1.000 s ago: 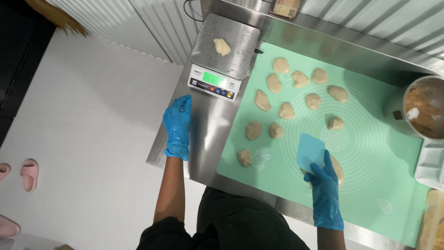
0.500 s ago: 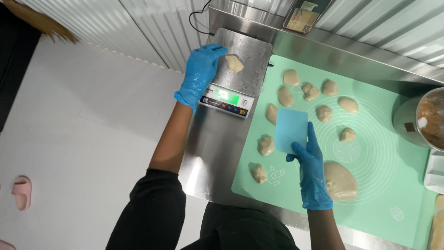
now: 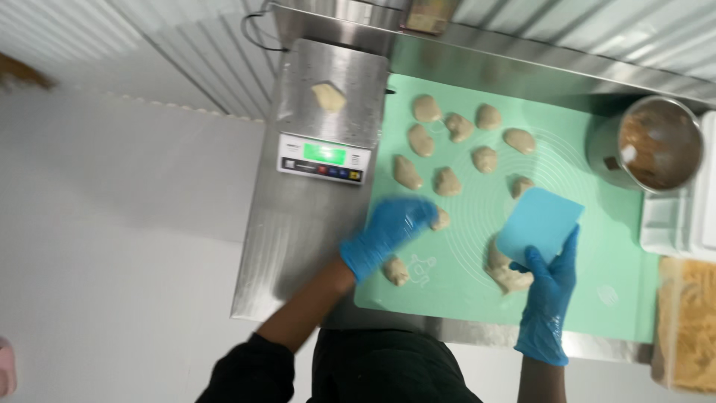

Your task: The person portions a large piece of dough by cutting small pieces with a blue scraper, weighing them on a digital scale, and placing them on a green silicone mat.

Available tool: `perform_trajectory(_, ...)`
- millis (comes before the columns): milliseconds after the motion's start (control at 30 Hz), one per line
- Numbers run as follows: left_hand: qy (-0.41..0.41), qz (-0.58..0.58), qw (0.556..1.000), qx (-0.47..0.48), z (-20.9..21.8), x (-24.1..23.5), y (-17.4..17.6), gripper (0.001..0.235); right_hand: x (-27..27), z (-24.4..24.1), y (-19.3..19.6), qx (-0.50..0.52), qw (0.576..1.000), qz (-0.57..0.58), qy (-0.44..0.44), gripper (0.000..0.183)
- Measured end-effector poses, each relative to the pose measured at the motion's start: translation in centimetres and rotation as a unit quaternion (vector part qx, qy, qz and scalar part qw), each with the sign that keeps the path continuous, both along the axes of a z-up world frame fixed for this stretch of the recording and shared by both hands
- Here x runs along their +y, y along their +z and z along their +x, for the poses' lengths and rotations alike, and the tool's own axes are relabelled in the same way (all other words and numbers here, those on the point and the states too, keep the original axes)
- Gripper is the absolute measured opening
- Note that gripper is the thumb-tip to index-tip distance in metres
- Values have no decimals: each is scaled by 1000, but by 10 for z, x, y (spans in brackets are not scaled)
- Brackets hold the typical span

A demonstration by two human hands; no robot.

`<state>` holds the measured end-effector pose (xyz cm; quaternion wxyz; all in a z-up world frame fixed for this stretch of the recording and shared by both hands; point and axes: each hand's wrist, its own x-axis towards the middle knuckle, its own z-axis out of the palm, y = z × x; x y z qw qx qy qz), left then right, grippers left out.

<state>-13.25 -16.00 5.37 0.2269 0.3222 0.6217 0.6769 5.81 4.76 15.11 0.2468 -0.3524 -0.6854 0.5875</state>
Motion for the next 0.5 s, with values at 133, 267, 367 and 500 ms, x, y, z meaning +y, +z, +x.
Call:
perform_trajectory(133, -57, -197, 938, 278, 123, 74, -49, 15, 14, 48, 30, 5, 997, 54, -59, 80)
perform_trajectory(267, -23, -171, 942, 289, 160, 103, -78, 28, 14, 88, 46, 2, 991, 104, -87, 80)
perform_trajectory(367, -5, -185, 933, 308, 158, 121, -87, 29, 18, 113, 44, -19, 989, 109, -103, 81)
perform_trajectory(500, -34, -255, 896, 363, 164, 136, -95, 16, 23, 136, 32, -34, 989, 72, -124, 79)
